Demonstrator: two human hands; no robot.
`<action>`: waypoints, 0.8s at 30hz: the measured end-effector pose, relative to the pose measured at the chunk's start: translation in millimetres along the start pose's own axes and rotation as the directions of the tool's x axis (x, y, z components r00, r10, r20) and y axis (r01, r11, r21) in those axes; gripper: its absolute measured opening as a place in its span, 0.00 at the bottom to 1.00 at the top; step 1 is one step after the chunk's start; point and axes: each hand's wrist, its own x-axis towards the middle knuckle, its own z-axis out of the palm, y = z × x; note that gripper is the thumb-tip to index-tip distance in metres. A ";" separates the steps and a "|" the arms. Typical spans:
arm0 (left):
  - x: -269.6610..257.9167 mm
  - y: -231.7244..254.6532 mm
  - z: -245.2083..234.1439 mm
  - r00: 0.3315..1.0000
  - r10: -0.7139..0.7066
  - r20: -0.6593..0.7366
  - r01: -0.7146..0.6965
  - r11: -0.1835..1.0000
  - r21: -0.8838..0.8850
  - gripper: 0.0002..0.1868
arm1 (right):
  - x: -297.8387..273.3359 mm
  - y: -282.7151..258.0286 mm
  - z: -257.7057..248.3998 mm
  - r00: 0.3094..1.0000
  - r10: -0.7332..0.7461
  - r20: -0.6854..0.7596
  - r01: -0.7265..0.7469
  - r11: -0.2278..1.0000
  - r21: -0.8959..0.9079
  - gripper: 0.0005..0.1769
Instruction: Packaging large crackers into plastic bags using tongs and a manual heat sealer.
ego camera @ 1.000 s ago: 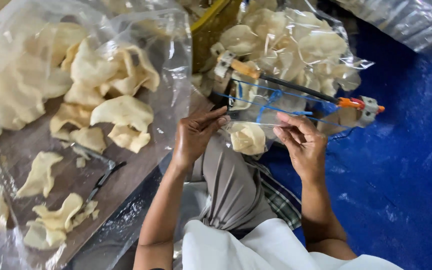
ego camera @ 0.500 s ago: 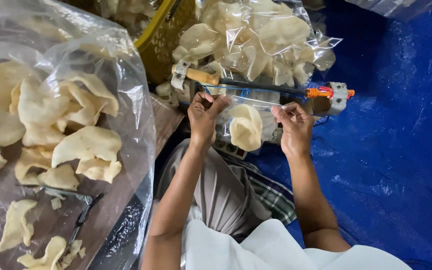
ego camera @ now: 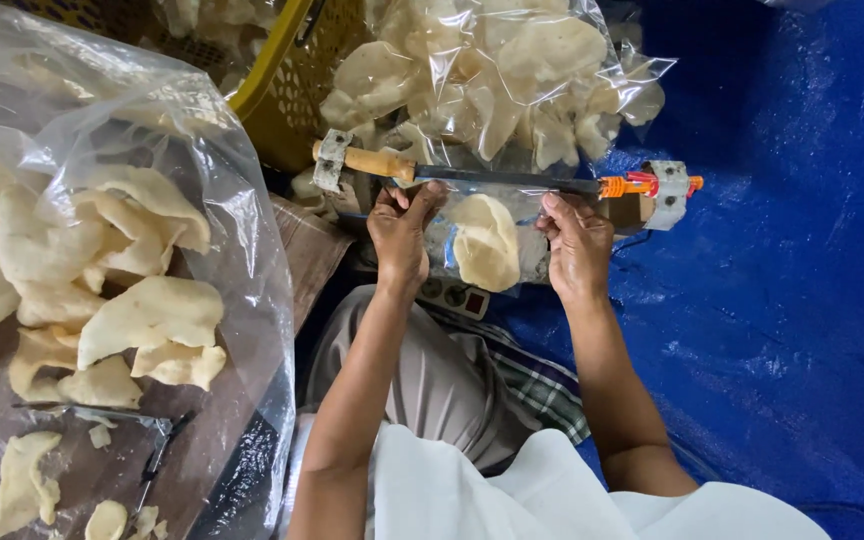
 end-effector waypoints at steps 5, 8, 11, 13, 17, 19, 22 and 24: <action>0.1 2.2 2.0 1.000 0.008 -0.003 -0.008 1.000 -0.001 0.23 | 6.4 9.2 -5.5 1.000 -0.010 0.002 0.010 1.000 0.020 0.04; 1.6 -0.3 -0.7 1.000 0.010 -0.009 -0.010 1.000 0.002 0.24 | 8.1 10.6 -7.0 1.000 -0.013 0.009 0.012 1.000 0.022 0.04; 2.6 0.7 -0.5 1.000 0.014 -0.002 -0.014 1.000 0.012 0.24 | 8.7 10.8 -6.0 1.000 -0.015 0.014 0.014 0.999 0.031 0.04; 3.2 0.9 -0.7 1.000 0.013 -0.012 -0.013 1.000 0.005 0.24 | 7.7 9.8 -4.0 1.000 -0.017 0.010 0.017 0.999 0.036 0.04; 6.5 -4.6 -2.6 1.000 0.024 -0.010 -0.024 1.000 0.005 0.23 | 9.6 10.5 -4.9 1.000 -0.008 0.020 0.007 0.999 0.044 0.04; 5.6 -6.9 -4.1 0.999 0.027 -0.026 -0.028 0.999 -0.028 0.24 | 8.4 8.3 -6.2 0.999 -0.008 0.041 0.007 0.999 0.044 0.03; -5.6 -1.2 -8.3 1.000 0.017 -0.013 -0.018 0.997 -0.074 0.23 | 0.2 -3.6 -7.6 0.998 0.018 0.055 -0.021 0.998 0.057 0.04; -25.0 12.5 -13.5 0.999 0.001 0.053 0.000 1.000 -0.021 0.19 | -10.0 -12.4 -13.3 0.995 0.015 0.100 -0.019 0.999 0.040 0.04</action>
